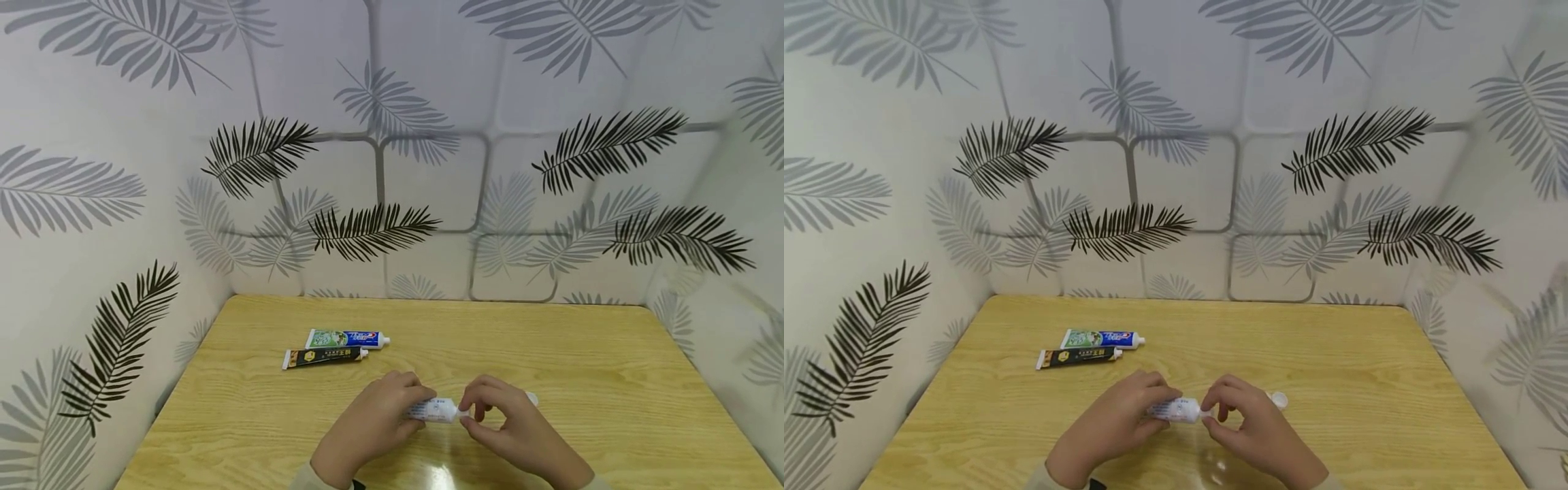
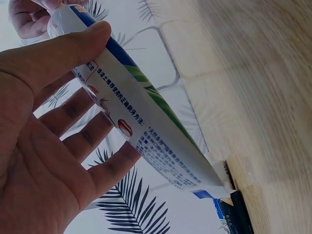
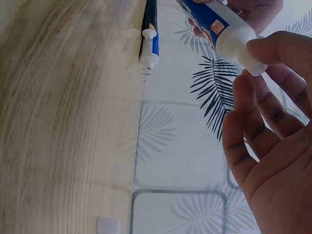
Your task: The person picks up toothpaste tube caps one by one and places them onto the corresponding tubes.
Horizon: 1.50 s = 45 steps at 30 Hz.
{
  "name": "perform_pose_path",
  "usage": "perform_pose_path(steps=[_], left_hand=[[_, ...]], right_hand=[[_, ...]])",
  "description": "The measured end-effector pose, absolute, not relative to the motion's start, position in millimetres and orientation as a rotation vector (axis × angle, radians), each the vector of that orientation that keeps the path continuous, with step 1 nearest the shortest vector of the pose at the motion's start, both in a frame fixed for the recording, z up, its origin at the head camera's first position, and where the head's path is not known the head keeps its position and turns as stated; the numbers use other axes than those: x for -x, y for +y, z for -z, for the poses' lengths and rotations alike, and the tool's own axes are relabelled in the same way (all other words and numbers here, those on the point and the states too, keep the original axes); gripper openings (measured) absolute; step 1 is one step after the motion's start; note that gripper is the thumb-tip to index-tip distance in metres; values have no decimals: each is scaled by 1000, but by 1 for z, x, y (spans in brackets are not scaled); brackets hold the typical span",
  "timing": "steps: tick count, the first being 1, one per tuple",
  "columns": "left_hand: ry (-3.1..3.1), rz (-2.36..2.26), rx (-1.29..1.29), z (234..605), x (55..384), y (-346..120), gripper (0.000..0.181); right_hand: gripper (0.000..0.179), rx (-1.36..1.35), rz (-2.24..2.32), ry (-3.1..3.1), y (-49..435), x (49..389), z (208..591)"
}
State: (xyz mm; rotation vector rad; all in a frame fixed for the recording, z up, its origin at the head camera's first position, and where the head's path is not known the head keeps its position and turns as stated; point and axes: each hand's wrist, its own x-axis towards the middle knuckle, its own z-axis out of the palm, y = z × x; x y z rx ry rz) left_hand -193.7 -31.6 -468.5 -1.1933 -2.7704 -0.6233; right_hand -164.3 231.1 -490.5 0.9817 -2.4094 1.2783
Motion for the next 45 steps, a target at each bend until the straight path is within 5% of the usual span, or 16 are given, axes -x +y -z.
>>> perform_pose_path(steps=[25, 45], left_hand=[[-2771, 644, 1204, 470, 192, -30, 35], [-2780, 629, 1187, 465, 194, -33, 35]], right_hand=[[14, -846, -1242, -2479, 230, 164, 490], [37, -969, -1249, -2365, 234, 162, 483]])
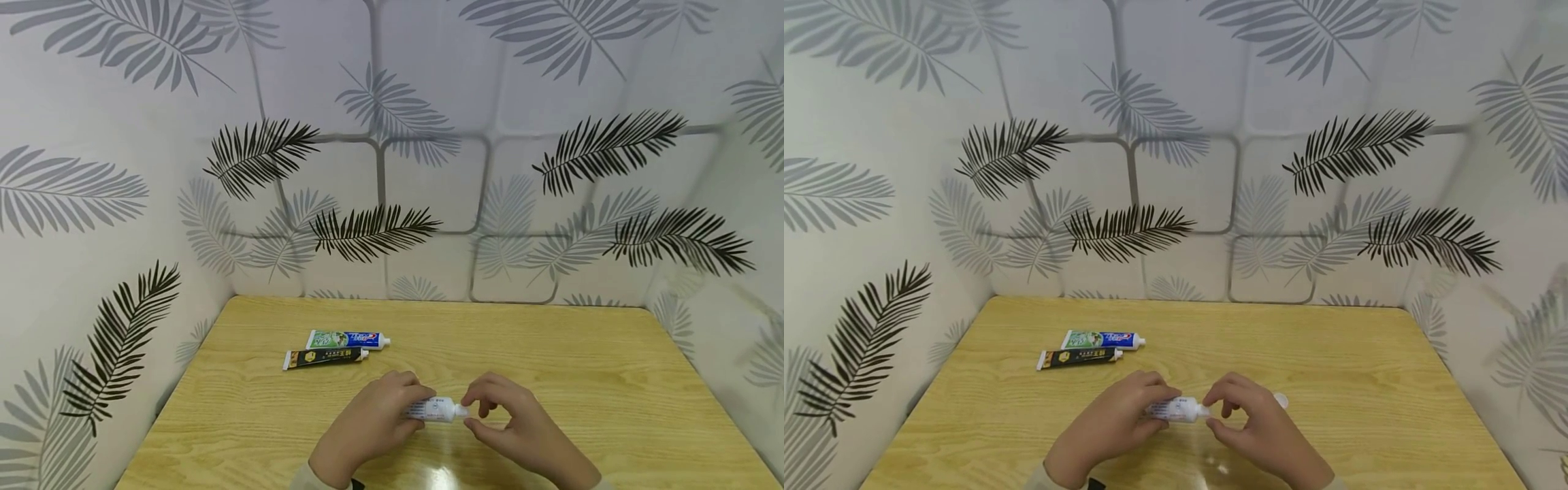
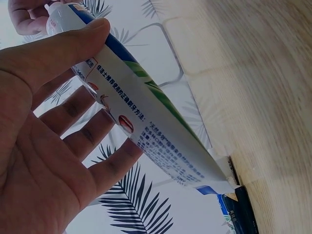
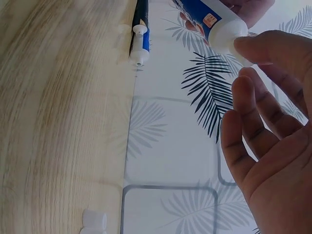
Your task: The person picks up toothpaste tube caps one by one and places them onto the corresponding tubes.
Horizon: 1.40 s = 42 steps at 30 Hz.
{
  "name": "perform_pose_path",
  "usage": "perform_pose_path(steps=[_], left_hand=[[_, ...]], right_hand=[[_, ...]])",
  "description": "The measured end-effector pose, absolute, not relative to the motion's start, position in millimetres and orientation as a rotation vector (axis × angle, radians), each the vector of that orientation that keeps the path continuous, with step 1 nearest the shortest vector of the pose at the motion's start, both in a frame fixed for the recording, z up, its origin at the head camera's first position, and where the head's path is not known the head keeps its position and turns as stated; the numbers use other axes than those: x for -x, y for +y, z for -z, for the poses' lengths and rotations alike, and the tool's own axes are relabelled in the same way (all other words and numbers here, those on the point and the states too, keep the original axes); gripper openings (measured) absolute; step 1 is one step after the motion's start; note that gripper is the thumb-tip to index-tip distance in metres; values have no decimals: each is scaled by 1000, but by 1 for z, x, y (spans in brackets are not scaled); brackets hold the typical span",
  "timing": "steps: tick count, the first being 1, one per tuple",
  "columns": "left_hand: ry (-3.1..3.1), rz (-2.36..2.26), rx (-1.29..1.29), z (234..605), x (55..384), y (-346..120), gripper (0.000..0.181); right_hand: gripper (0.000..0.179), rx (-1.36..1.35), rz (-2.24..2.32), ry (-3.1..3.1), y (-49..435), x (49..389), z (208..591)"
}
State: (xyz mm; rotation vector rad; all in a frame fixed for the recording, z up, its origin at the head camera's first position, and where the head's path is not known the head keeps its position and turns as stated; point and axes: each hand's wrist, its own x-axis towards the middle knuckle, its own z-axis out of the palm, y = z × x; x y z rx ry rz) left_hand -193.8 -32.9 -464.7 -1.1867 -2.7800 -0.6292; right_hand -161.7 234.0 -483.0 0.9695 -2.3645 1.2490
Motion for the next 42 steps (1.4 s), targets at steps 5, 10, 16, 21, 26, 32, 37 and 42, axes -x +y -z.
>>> perform_pose_path(steps=[5, 10, 16, 21, 26, 32, 37, 42], left_hand=[[-2794, 627, 1192, 464, 194, -33, 36], [-2802, 625, 1188, 464, 193, -33, 36], [-2797, 635, 1189, 464, 193, -33, 36], [-2786, 641, 1193, 465, 194, -33, 36], [-2781, 645, 1194, 464, 193, -33, 36], [-2773, 664, 1198, 463, 192, -34, 36], [-2757, 647, 1177, 464, 194, -36, 35], [-2786, 672, 1161, 463, 196, -38, 35]], right_hand=[[37, -1006, -1230, -2321, 235, 163, 487], [35, -1015, -1226, -2315, 236, 165, 488], [24, -973, -1271, -2363, 233, 163, 486], [16, -917, -1325, -2414, 231, 163, 485], [13, -883, -1333, -2451, 230, 163, 486], [10, -822, -1327, -2496, 229, 161, 485], [17, -816, -1220, -2444, 230, 160, 484], [25, -857, -1196, -2407, 231, 161, 484]])
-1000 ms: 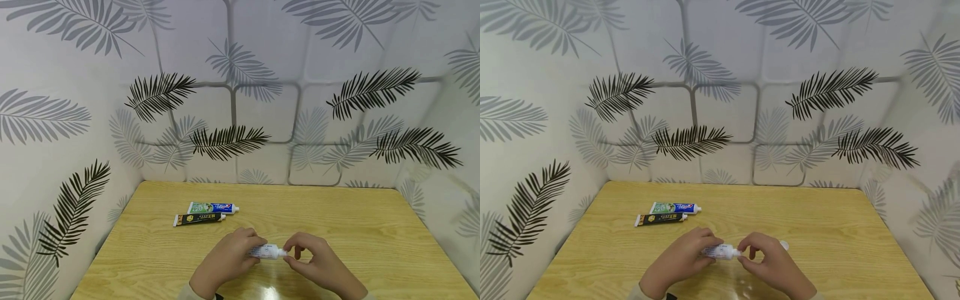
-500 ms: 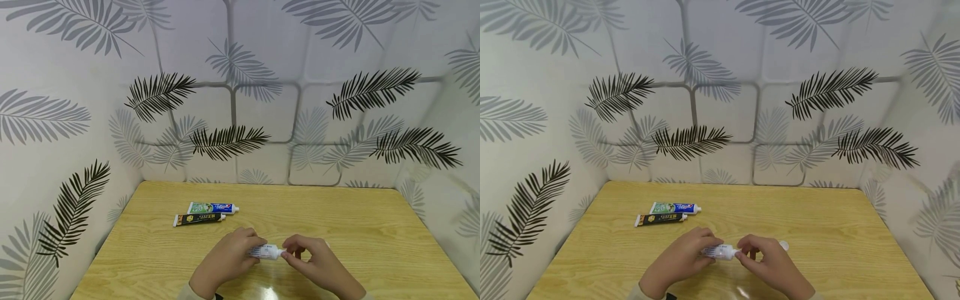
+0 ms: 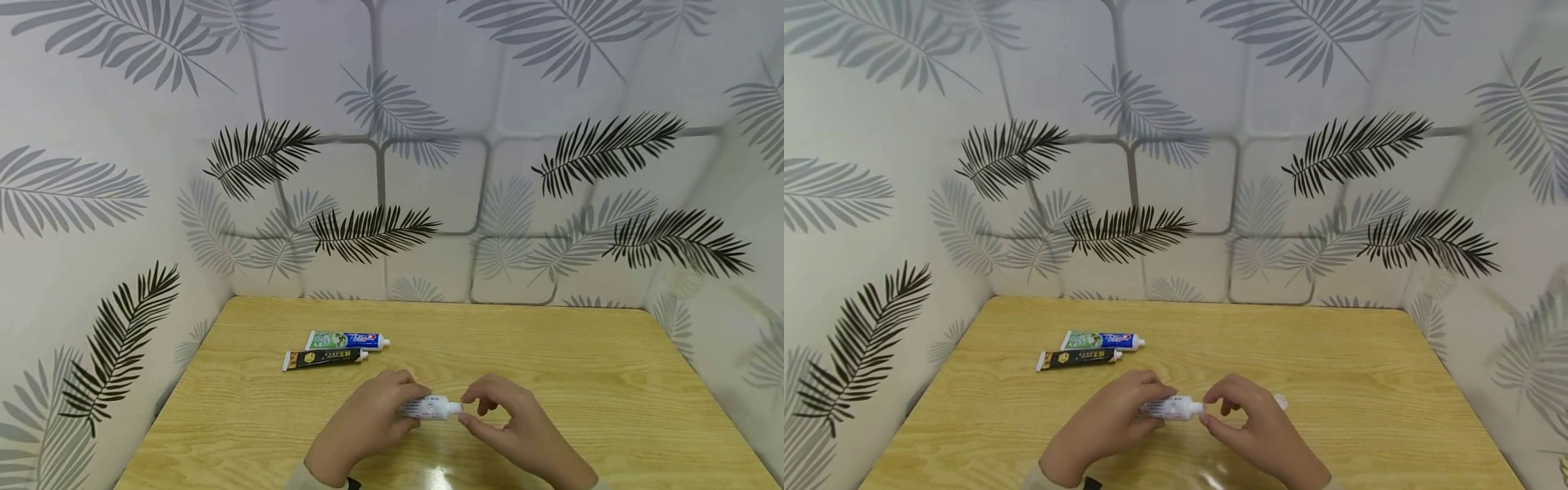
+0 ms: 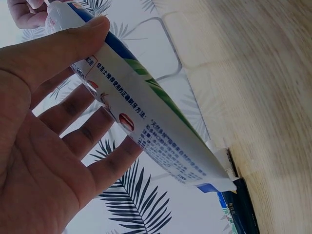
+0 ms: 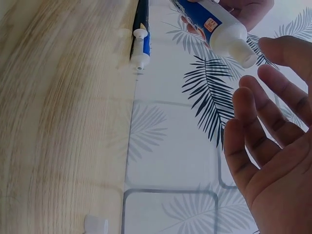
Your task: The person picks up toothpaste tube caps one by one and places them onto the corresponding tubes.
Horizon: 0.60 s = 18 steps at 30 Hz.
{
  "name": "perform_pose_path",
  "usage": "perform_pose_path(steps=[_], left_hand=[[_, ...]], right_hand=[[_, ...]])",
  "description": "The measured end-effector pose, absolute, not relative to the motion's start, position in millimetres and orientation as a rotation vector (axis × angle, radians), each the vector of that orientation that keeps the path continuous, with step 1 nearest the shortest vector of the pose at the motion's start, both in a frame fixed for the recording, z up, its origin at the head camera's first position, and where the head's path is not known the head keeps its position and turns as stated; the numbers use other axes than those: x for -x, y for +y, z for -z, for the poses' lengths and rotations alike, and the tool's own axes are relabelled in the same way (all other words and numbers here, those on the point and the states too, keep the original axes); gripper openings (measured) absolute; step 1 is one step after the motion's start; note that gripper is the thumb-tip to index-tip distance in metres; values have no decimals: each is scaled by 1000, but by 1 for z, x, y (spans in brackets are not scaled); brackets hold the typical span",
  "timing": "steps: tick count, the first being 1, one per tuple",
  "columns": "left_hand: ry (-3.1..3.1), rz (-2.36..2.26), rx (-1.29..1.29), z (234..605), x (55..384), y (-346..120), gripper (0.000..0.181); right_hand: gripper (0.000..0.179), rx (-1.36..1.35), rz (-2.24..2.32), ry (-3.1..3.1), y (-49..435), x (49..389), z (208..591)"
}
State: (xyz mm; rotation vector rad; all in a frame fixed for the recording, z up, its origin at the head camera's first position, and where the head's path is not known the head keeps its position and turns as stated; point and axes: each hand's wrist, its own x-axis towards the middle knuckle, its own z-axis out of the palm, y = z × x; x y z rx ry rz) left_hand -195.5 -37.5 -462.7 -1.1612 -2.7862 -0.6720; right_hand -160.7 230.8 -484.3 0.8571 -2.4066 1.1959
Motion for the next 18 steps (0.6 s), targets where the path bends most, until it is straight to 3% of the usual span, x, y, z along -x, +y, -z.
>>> perform_pose_path(steps=[12, 18], left_hand=[[-2788, 693, 1171, 462, 195, -38, 35], [-2794, 696, 1184, 463, 195, -38, 36]], right_hand=[[36, -979, -1196, -2318, 227, 161, 485], [32, -988, -1189, -2331, 227, 162, 488]])
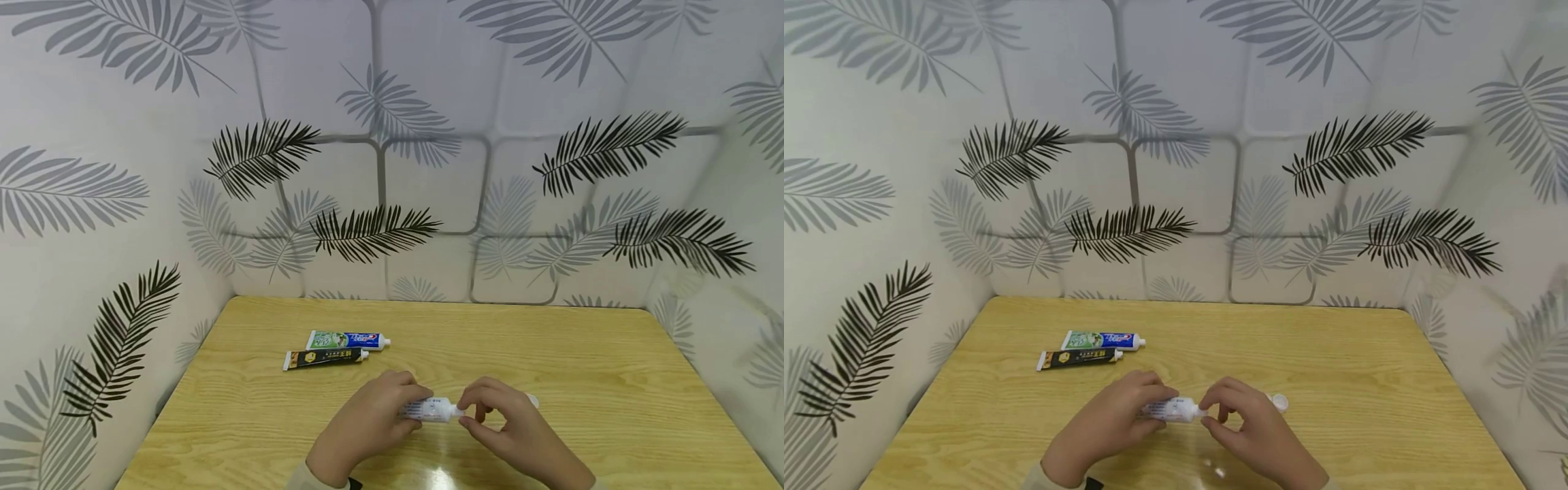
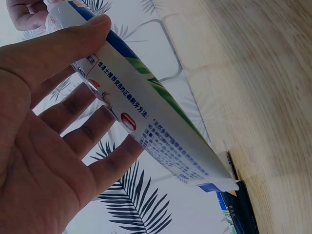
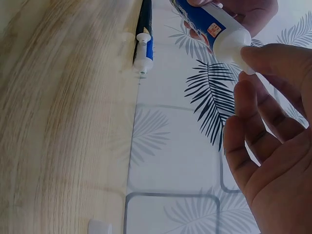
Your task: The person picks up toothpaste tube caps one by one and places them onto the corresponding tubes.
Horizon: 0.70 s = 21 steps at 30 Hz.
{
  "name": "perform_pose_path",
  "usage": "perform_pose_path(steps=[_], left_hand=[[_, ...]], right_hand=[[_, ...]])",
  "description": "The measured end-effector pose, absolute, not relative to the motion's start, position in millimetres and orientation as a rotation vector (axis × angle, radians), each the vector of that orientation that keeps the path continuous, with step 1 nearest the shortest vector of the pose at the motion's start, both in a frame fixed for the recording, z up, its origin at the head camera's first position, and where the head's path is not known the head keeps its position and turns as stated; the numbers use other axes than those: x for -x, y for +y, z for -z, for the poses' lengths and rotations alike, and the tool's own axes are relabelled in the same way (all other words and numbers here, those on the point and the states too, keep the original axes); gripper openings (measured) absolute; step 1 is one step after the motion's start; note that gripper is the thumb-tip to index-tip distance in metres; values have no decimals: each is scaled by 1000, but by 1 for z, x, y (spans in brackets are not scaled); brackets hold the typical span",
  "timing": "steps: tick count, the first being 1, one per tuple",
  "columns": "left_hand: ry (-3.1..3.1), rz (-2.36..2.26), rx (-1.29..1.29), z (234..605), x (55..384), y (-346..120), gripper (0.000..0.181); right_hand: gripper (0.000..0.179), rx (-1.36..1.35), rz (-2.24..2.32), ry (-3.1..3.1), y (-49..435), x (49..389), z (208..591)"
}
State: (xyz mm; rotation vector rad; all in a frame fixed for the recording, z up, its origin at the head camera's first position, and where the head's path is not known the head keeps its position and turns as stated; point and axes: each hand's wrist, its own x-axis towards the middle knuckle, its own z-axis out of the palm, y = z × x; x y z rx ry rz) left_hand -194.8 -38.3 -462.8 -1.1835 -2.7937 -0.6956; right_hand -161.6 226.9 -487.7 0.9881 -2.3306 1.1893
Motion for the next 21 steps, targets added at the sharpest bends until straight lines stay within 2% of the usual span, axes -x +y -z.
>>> perform_pose_path(steps=[16, 21], left_hand=[[-2793, 671, 1199, 463, 196, -37, 37], [-2798, 668, 1192, 464, 195, -37, 36]], right_hand=[[15, -879, -1220, -2424, 224, 159, 483], [15, -847, -1180, -2450, 225, 158, 484]])
